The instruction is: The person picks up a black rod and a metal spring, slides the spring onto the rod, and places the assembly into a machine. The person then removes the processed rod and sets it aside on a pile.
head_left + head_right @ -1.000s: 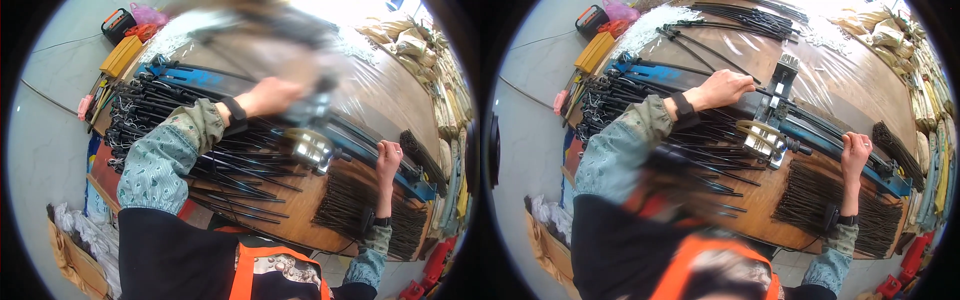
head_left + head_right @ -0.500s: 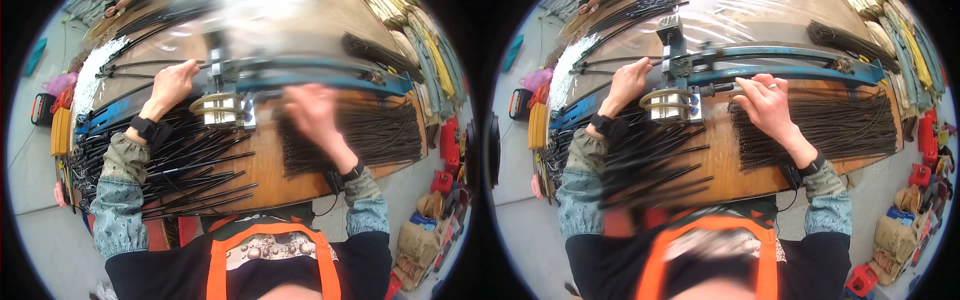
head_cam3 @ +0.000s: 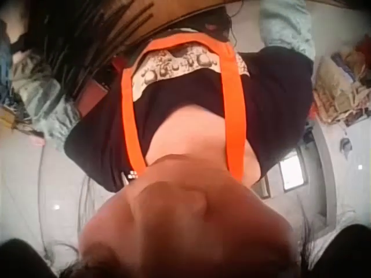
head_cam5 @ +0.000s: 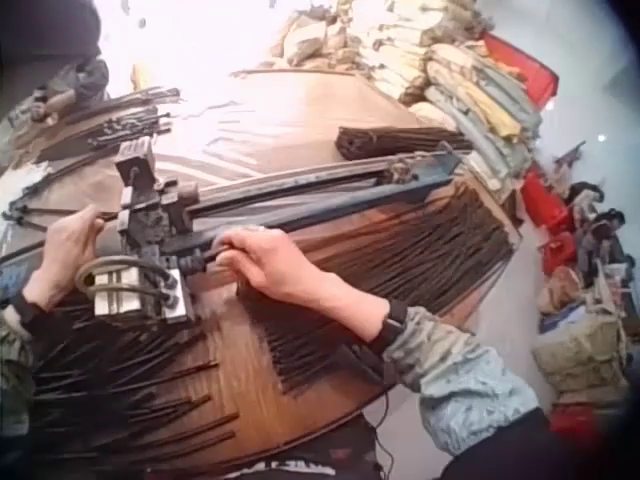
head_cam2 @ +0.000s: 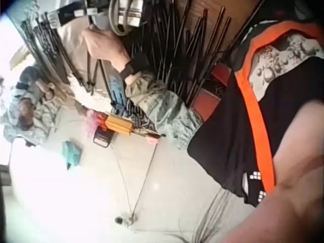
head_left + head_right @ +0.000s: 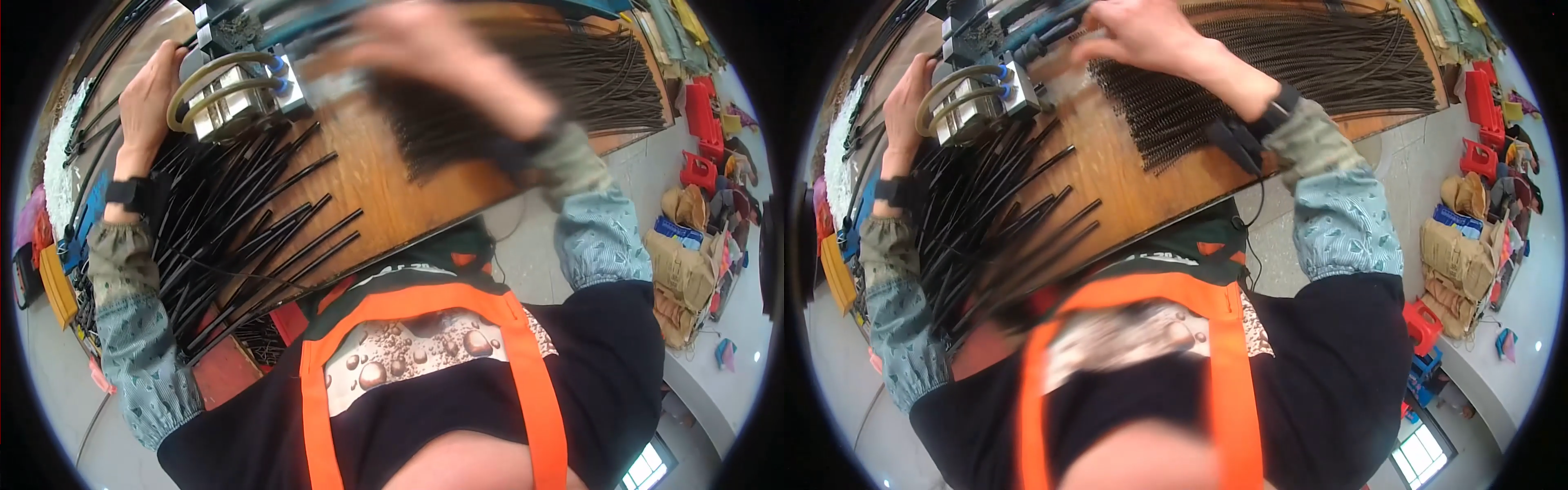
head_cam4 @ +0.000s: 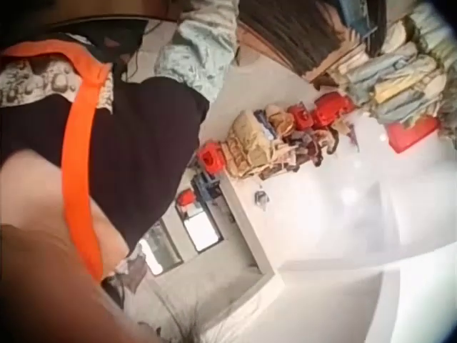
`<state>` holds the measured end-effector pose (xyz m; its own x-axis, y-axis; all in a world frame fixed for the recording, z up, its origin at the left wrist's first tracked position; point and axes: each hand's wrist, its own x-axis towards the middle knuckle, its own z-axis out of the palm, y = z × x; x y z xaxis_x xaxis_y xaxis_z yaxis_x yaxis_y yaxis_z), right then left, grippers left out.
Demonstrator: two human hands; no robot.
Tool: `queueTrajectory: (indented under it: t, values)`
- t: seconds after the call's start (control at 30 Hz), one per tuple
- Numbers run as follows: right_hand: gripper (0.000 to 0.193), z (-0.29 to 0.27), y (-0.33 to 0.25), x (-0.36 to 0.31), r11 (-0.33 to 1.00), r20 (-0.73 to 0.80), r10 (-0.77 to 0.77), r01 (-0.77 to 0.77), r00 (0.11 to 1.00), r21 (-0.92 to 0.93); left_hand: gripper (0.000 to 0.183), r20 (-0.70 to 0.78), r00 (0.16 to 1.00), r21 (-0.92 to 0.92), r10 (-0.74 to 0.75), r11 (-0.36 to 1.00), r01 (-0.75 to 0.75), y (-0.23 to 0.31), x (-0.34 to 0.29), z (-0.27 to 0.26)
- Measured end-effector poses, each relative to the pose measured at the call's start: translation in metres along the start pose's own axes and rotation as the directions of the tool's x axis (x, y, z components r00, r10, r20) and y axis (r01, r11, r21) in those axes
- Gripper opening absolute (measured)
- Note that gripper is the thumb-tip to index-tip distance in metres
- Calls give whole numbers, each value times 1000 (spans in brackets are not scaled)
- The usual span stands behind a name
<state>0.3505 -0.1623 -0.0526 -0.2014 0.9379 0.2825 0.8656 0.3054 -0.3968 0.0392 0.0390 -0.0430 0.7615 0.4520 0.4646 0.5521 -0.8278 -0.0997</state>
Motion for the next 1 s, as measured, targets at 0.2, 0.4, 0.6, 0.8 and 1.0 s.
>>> queueTrajectory:
  t: [0.2,0.4,0.6,0.8,1.0]
  values:
    - [36,2,-49,-111,959,100,-133,153,986,-240,15,-235,947,142,218,972,-189,-69,-23,-10]
    - [26,7,-38,-110,994,163,-105,108,981,-11,10,348,925,426,-151,904,-13,43,-58,-88]
    - [17,14,-53,-90,996,246,-4,-18,969,88,9,264,964,3,-17,1000,17,161,-136,-59]
    - [15,3,-69,-82,885,415,242,-375,877,276,10,264,964,-403,5,909,106,159,-133,-66]
    - [16,19,-67,-84,851,176,157,-223,972,476,8,402,915,-434,22,885,169,178,-100,-84]
